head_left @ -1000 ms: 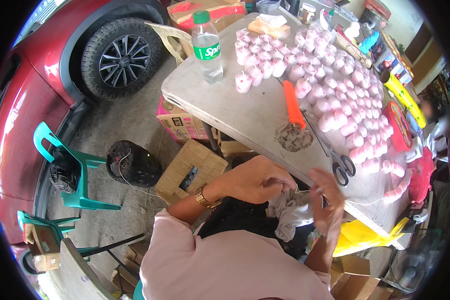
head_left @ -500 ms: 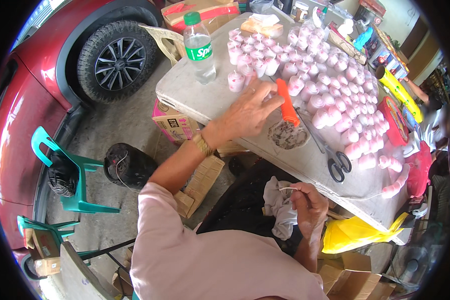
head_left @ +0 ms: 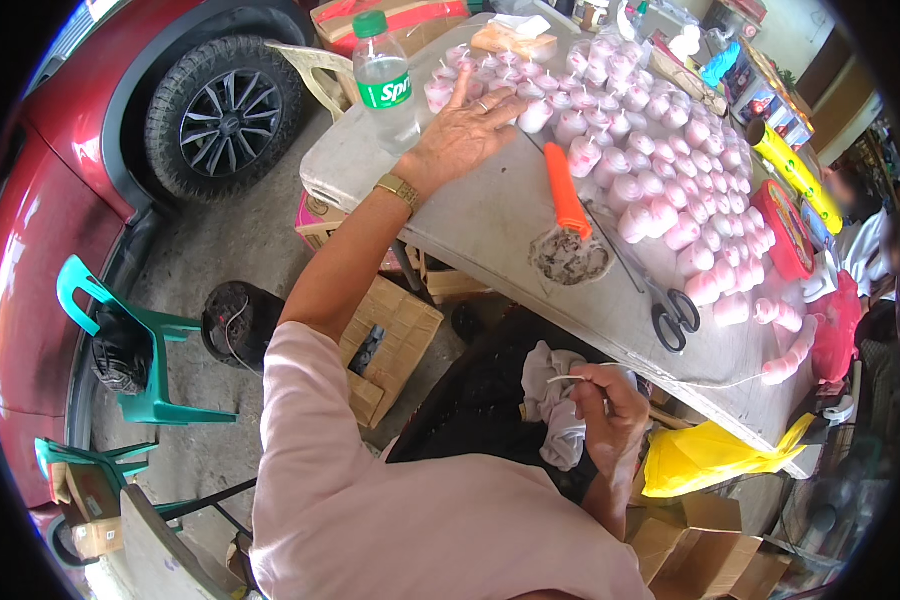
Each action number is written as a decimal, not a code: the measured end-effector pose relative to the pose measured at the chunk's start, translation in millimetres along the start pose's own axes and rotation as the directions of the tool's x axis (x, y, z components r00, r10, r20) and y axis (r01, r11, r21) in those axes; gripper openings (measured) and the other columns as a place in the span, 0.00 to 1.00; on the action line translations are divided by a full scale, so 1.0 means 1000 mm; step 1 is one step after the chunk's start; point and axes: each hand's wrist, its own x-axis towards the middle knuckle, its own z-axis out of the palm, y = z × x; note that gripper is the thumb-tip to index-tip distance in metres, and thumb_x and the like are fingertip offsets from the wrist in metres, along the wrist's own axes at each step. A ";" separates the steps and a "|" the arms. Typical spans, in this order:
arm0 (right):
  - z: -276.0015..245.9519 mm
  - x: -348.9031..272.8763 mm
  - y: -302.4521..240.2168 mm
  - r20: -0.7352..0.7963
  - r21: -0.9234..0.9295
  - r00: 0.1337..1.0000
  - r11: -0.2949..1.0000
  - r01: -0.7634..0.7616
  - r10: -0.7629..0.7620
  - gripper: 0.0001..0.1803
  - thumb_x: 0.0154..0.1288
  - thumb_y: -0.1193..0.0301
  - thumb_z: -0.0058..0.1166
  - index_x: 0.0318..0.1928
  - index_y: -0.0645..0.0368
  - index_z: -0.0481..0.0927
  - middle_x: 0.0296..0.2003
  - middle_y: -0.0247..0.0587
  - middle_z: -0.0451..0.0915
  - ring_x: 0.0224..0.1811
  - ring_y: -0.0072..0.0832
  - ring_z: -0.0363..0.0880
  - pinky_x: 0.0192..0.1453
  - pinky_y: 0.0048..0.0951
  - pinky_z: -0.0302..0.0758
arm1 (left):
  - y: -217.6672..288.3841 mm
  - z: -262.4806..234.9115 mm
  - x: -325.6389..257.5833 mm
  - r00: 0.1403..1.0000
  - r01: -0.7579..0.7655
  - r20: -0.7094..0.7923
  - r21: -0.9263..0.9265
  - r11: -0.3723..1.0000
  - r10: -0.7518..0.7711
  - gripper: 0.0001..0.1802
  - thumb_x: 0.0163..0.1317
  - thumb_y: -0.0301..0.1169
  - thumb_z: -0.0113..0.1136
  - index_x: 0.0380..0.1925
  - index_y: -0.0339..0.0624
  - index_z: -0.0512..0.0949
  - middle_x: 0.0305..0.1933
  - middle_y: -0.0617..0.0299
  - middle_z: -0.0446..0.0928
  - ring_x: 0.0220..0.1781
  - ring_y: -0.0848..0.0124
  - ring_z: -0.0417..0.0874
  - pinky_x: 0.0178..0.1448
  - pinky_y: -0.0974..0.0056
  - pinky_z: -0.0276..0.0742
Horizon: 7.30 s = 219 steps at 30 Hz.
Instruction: The person inserts wicks into small pink and white cylindrical candles, wipes them with a cloth, and uses scissors to trim the wicks. The person handles the candles one at a time and places finished units on the table.
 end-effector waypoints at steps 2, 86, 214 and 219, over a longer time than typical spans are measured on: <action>0.000 -0.002 -0.002 0.012 -0.012 1.000 1.000 0.001 -0.001 0.10 0.59 0.85 0.52 0.39 0.64 0.82 0.28 0.39 0.81 0.28 0.24 0.79 0.32 0.23 0.73 | 0.000 0.000 0.002 0.999 0.032 -0.005 -0.023 0.999 -0.032 0.05 0.55 0.29 0.57 0.29 0.48 0.81 0.67 0.69 0.67 0.71 0.69 0.64 0.74 0.27 0.38; -0.036 -0.050 0.009 -0.186 0.001 0.975 0.992 -0.125 0.123 0.07 0.60 0.82 0.58 0.39 0.62 0.83 0.28 0.41 0.82 0.28 0.26 0.82 0.33 0.24 0.76 | 0.041 0.021 0.135 0.938 0.002 0.347 -0.003 1.000 -0.001 0.33 0.45 0.38 0.65 0.57 0.64 0.75 0.70 0.64 0.66 0.75 0.59 0.58 0.72 0.26 0.20; -0.055 -0.033 0.014 -0.509 -0.072 0.829 0.971 0.230 -0.234 0.14 0.53 0.87 0.62 0.38 0.60 0.76 0.36 0.38 0.80 0.34 0.25 0.80 0.39 0.25 0.75 | 0.274 -0.140 0.029 0.842 0.378 0.513 -0.781 -0.497 -0.166 0.03 0.60 0.19 0.63 0.35 0.34 0.81 0.30 0.65 0.81 0.28 0.80 0.81 0.51 0.68 0.77; -0.051 -0.030 0.008 -0.500 -0.311 0.762 0.907 0.286 -0.412 0.17 0.53 0.89 0.59 0.39 0.60 0.71 0.36 0.44 0.80 0.34 0.30 0.80 0.41 0.28 0.76 | 0.276 -0.139 0.033 0.799 0.316 0.566 -0.686 -0.656 -0.206 0.05 0.59 0.19 0.64 0.36 0.33 0.80 0.35 0.61 0.81 0.29 0.79 0.81 0.33 0.77 0.76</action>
